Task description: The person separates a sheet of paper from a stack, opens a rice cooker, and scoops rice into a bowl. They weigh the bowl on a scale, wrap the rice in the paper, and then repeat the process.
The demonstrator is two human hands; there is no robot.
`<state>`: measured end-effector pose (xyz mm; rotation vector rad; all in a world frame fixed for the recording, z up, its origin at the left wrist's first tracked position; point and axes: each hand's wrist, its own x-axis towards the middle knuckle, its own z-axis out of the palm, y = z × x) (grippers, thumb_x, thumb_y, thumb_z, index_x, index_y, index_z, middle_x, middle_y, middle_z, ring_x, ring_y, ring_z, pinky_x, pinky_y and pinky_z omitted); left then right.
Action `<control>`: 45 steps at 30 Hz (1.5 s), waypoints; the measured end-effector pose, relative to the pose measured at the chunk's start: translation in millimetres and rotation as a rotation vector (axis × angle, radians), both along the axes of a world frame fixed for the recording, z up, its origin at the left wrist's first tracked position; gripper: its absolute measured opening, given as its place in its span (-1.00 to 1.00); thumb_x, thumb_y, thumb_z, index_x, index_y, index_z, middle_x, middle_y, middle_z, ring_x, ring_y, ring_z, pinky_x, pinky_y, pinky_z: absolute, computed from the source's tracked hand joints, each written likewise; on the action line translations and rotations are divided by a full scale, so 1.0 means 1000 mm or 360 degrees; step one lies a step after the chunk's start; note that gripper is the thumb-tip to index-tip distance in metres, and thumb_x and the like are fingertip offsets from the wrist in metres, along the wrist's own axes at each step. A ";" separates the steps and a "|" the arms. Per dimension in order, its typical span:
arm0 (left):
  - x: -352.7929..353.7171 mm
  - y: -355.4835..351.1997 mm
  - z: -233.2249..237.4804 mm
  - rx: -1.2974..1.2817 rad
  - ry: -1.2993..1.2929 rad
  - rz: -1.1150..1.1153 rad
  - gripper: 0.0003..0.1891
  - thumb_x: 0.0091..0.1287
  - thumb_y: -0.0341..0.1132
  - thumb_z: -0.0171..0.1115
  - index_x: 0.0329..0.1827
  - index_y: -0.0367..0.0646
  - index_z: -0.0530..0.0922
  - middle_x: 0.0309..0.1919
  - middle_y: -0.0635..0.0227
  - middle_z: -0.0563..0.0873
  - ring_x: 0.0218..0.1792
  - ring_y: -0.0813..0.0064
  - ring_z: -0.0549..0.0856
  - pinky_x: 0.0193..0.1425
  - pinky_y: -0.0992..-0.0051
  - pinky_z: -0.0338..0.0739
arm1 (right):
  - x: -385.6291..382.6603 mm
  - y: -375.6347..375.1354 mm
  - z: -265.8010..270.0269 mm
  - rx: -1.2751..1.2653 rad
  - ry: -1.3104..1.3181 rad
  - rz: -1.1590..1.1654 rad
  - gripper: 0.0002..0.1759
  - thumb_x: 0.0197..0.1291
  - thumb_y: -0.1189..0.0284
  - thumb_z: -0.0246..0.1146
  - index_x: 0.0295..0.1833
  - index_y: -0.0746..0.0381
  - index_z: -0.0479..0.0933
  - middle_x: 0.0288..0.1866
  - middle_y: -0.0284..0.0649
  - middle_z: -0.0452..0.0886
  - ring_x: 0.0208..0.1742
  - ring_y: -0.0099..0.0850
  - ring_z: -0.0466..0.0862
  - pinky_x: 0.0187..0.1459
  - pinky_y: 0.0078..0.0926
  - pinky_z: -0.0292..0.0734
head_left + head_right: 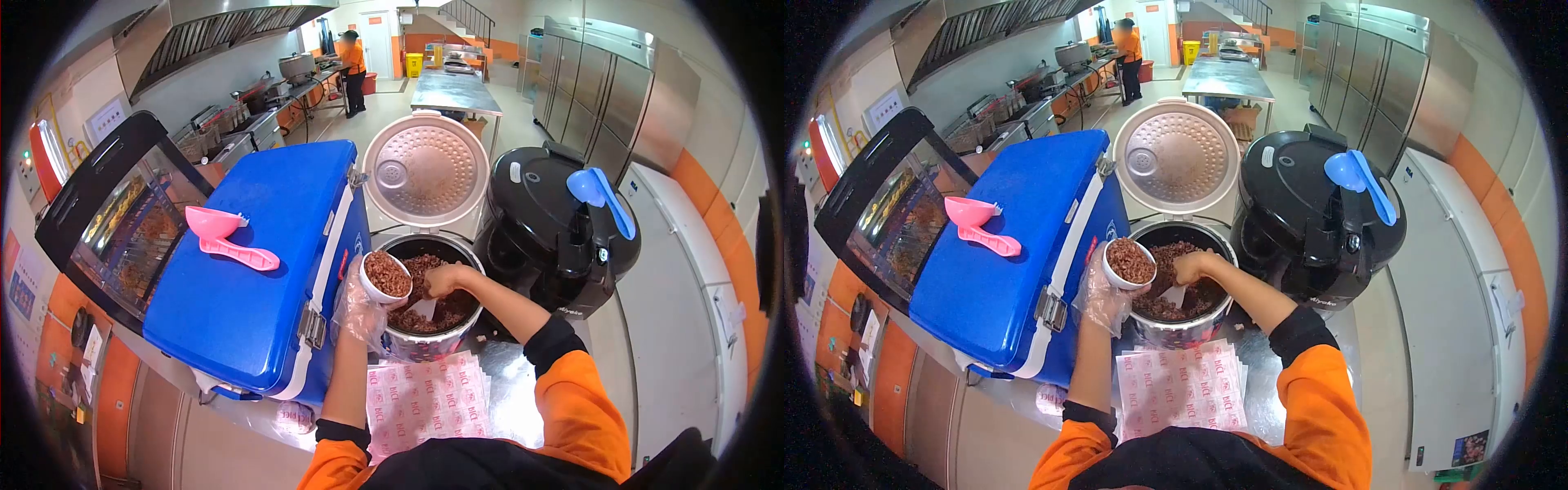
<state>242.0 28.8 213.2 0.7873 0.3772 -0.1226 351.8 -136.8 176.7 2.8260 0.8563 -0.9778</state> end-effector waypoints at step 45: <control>0.024 -0.059 -0.022 0.0431 -0.0015 0.0175 -0.34 0.37 0.34 -0.32 0.00 -0.07 0.46 -0.14 0.23 0.63 -0.13 0.22 0.65 -0.03 0.21 0.55 | -0.151 0.004 0.031 0.0565 -0.2220 -0.0190 -0.85 -0.04 0.42 0.14 -0.31 0.19 0.52 -0.32 -0.32 0.45 -0.13 -0.40 0.39 -0.09 -0.35 0.13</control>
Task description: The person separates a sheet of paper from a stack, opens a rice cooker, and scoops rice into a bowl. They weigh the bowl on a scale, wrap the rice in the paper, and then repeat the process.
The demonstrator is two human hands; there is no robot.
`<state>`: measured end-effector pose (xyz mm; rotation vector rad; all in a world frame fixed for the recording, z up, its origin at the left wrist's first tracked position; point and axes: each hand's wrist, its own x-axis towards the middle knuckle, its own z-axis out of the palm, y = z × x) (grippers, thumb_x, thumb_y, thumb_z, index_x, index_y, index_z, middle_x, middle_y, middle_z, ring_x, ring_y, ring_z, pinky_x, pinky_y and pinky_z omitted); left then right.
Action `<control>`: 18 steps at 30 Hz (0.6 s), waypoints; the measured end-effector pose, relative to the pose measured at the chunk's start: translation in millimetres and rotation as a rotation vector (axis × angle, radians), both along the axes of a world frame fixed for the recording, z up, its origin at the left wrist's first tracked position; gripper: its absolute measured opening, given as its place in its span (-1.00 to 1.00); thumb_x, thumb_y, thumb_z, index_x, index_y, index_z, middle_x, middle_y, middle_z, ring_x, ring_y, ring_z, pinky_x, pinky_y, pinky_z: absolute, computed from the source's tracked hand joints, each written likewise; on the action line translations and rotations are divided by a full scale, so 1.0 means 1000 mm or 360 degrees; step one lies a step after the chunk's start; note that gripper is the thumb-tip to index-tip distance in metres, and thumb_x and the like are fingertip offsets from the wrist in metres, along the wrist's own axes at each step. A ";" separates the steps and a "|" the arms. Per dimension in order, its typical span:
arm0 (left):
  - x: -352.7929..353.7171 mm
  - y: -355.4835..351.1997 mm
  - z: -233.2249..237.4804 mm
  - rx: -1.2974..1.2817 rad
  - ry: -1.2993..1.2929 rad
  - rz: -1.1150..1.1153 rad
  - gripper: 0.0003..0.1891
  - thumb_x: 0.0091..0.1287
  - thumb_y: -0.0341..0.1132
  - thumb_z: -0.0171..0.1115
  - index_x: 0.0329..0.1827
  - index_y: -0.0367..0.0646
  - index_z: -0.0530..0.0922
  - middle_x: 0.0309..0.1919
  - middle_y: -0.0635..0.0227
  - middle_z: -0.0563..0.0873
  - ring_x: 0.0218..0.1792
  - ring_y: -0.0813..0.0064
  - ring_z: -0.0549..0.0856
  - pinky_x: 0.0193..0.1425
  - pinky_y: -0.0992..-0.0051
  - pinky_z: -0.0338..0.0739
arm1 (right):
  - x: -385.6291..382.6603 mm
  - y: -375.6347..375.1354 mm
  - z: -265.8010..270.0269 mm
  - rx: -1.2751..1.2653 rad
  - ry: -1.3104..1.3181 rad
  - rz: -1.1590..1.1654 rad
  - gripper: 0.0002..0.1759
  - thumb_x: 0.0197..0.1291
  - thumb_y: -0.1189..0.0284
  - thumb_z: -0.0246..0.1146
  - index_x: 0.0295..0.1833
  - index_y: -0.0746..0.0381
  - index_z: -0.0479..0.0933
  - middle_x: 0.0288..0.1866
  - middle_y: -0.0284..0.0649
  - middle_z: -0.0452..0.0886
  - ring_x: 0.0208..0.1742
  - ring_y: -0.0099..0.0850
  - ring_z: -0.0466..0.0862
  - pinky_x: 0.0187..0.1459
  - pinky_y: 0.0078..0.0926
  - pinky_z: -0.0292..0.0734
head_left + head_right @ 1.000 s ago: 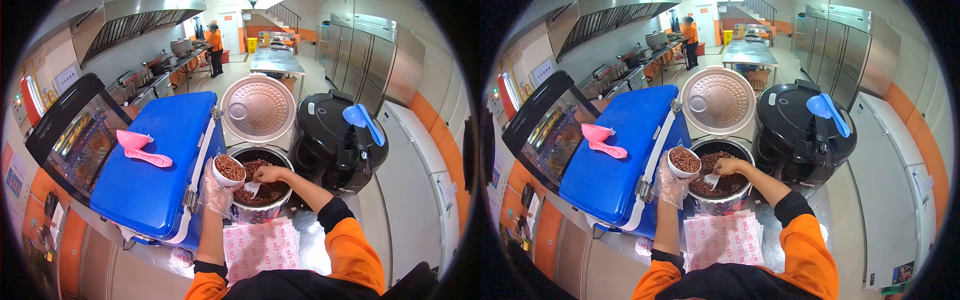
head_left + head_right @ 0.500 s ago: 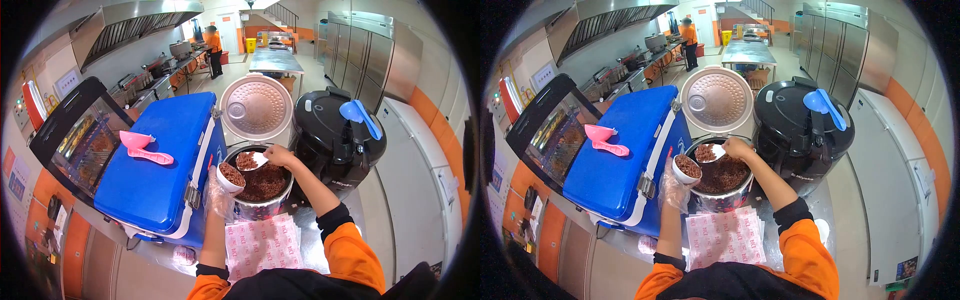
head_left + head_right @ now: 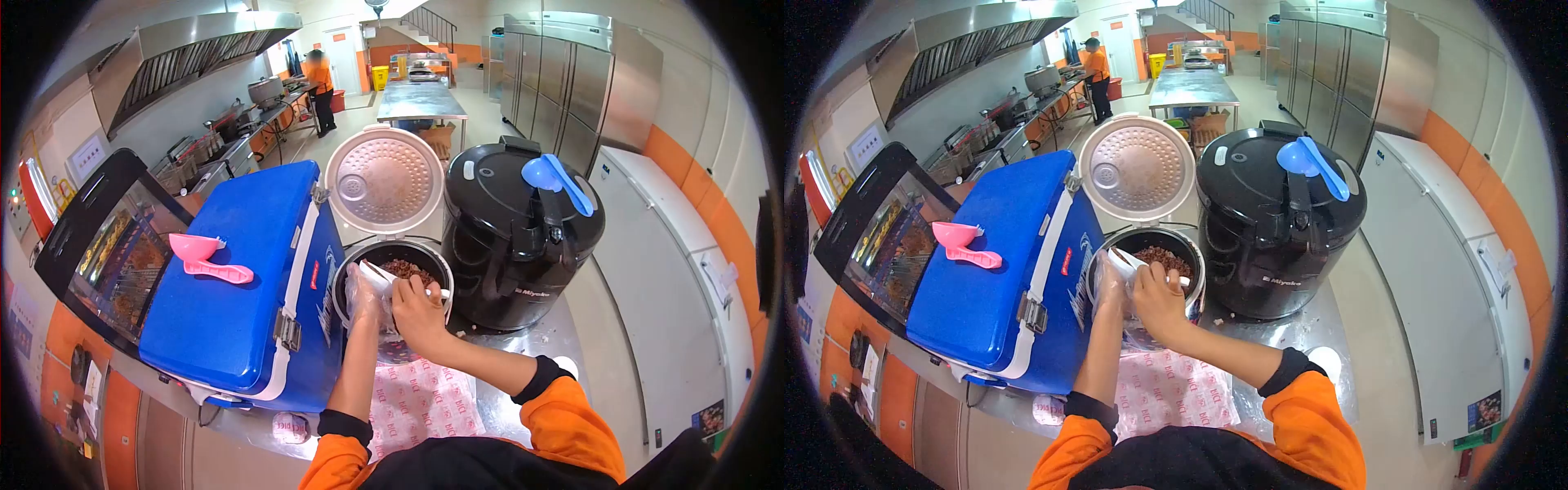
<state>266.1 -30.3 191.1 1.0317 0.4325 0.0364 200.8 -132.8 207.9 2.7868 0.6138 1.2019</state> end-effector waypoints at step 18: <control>0.002 -0.003 -0.007 -0.0623 -0.0154 -0.0092 -0.40 0.26 0.33 -0.14 0.06 0.07 0.50 -0.16 0.32 0.68 -0.14 0.30 0.68 -0.25 0.18 0.64 | -0.005 -0.042 0.029 0.1020 0.1018 0.0684 -0.69 0.23 0.58 0.07 0.07 0.31 0.55 -0.35 0.24 0.57 -0.27 0.12 0.62 -0.22 -0.09 0.53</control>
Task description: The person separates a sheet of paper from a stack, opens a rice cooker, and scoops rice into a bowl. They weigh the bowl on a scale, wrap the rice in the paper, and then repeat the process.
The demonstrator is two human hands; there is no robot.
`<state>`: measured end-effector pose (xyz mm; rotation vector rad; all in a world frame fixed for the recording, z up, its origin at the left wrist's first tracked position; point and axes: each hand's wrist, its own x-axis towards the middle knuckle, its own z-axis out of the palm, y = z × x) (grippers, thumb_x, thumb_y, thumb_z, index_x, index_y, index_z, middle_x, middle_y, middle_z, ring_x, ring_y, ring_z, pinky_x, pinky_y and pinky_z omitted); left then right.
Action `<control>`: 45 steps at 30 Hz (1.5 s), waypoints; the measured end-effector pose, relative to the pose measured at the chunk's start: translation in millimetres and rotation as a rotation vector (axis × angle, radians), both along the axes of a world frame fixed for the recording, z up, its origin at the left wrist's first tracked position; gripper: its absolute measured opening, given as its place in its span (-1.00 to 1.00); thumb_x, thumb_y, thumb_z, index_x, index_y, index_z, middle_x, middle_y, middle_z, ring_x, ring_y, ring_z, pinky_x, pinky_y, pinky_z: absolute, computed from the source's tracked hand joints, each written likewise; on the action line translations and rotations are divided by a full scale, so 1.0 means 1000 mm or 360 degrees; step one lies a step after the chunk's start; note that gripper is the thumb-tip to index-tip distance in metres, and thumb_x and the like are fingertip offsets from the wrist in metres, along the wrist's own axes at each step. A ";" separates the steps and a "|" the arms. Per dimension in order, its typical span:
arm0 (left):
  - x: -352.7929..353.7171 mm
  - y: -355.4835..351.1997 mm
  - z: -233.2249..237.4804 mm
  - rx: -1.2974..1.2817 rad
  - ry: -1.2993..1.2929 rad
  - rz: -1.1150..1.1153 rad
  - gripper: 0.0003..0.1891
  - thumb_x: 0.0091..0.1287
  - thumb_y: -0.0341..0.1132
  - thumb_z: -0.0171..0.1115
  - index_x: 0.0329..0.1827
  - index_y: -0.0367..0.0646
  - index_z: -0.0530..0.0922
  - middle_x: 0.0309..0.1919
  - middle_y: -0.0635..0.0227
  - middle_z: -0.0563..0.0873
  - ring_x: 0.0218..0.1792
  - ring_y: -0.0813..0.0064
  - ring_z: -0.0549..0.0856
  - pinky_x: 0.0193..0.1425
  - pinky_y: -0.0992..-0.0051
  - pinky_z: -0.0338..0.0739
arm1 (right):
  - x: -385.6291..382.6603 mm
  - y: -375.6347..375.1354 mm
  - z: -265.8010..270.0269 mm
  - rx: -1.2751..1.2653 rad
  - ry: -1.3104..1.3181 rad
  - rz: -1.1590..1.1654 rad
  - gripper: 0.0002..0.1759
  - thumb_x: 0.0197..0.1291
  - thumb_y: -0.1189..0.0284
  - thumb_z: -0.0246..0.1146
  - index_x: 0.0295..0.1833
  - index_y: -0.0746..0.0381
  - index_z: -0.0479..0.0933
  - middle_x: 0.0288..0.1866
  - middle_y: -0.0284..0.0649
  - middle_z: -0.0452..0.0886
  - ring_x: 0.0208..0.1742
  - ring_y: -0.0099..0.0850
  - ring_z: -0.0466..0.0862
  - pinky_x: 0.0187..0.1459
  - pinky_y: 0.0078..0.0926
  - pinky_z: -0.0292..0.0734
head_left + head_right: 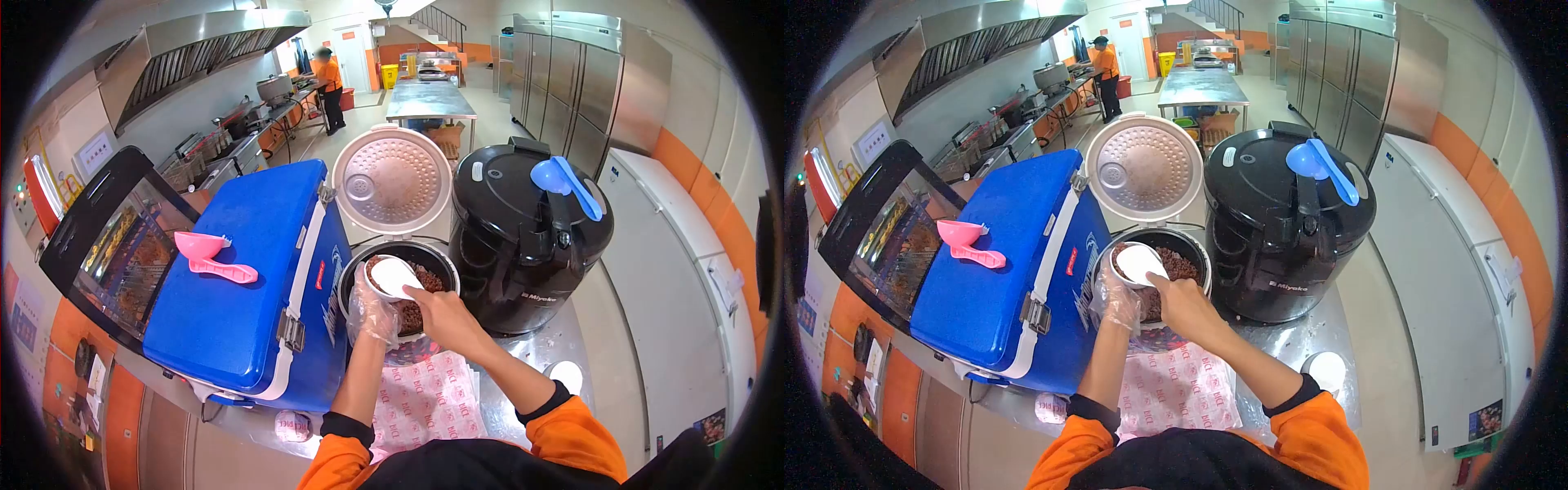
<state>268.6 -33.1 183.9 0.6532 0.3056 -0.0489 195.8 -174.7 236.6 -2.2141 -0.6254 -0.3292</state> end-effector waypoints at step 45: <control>-0.066 0.048 0.061 0.0074 -0.0024 0.0078 -0.59 0.24 -0.05 0.15 0.02 -0.12 0.54 -0.12 0.25 0.69 -0.12 0.29 0.71 -0.22 0.28 0.70 | 0.040 -0.037 0.052 -0.0299 -0.0141 -0.0094 -0.64 0.25 0.32 0.08 0.18 0.00 0.46 -0.27 0.03 0.65 -0.24 0.00 0.66 -0.25 -0.08 0.54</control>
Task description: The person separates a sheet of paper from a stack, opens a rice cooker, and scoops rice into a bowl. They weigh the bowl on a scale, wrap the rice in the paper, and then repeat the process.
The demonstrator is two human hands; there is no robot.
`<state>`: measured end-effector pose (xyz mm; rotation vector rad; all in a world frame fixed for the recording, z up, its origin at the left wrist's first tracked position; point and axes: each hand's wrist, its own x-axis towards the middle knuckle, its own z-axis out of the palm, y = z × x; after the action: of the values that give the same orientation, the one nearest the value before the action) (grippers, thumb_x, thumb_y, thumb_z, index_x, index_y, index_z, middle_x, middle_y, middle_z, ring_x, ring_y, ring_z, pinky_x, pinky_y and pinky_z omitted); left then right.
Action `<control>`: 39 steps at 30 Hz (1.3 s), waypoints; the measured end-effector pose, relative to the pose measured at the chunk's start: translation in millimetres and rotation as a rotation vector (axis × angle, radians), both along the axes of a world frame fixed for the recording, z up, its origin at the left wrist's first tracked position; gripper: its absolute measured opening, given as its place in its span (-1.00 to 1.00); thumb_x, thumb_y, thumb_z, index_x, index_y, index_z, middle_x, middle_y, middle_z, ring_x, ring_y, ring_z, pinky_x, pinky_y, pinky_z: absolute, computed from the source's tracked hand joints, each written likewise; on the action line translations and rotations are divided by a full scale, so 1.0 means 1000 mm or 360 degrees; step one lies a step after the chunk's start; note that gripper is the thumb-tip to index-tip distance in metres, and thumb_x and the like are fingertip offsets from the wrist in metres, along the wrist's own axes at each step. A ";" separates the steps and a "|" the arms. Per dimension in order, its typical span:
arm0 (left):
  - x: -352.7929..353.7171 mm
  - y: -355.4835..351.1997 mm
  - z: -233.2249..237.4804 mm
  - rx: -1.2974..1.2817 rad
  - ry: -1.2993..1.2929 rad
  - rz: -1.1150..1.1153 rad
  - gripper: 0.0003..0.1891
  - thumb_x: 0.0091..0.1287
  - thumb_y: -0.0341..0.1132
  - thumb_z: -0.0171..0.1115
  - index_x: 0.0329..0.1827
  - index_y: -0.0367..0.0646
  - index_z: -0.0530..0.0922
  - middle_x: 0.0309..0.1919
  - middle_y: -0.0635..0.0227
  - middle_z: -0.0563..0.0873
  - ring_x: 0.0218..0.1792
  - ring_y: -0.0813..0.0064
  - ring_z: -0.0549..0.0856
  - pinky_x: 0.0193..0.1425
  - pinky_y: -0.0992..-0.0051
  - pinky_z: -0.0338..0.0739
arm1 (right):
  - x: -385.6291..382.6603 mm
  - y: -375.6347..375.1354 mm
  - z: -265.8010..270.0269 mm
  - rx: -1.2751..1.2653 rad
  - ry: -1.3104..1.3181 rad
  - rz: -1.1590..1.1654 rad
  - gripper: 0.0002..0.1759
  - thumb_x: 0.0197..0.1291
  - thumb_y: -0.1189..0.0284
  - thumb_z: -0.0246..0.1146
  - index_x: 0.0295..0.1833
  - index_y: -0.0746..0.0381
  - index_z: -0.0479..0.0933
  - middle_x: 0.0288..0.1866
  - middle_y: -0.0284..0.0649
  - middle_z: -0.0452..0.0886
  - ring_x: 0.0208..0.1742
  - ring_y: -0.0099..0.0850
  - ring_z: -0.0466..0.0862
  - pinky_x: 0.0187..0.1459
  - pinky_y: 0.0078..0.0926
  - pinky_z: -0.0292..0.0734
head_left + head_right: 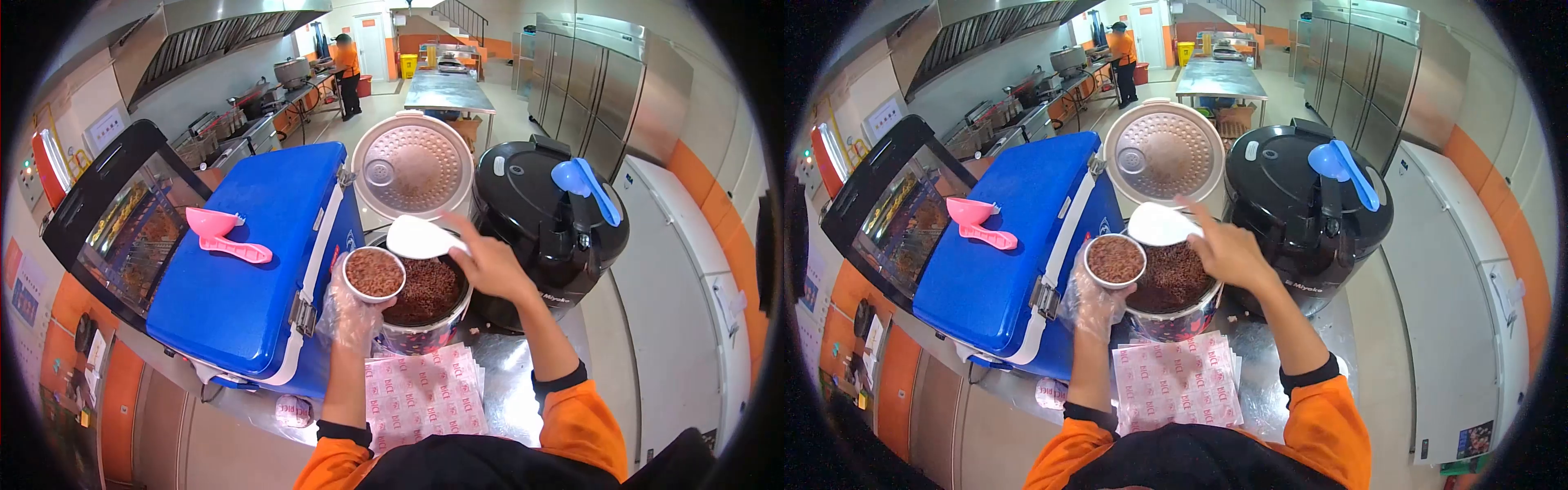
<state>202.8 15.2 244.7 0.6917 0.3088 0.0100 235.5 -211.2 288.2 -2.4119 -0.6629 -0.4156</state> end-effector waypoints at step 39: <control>-0.011 -0.003 -0.035 0.0225 0.0034 -0.0068 -0.47 0.41 0.20 -0.15 0.11 -0.04 0.44 -0.02 0.17 0.62 -0.07 0.18 0.67 -0.21 0.16 0.66 | 0.021 0.000 -0.047 -0.0028 0.0073 -0.0237 -0.61 0.17 0.14 0.23 0.08 0.04 0.53 -0.17 -0.02 0.67 -0.17 -0.01 0.67 -0.20 -0.11 0.55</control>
<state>191.8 12.0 209.6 0.8391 0.3158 -0.0166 256.6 -210.9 240.9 -2.4885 -0.4702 -0.4155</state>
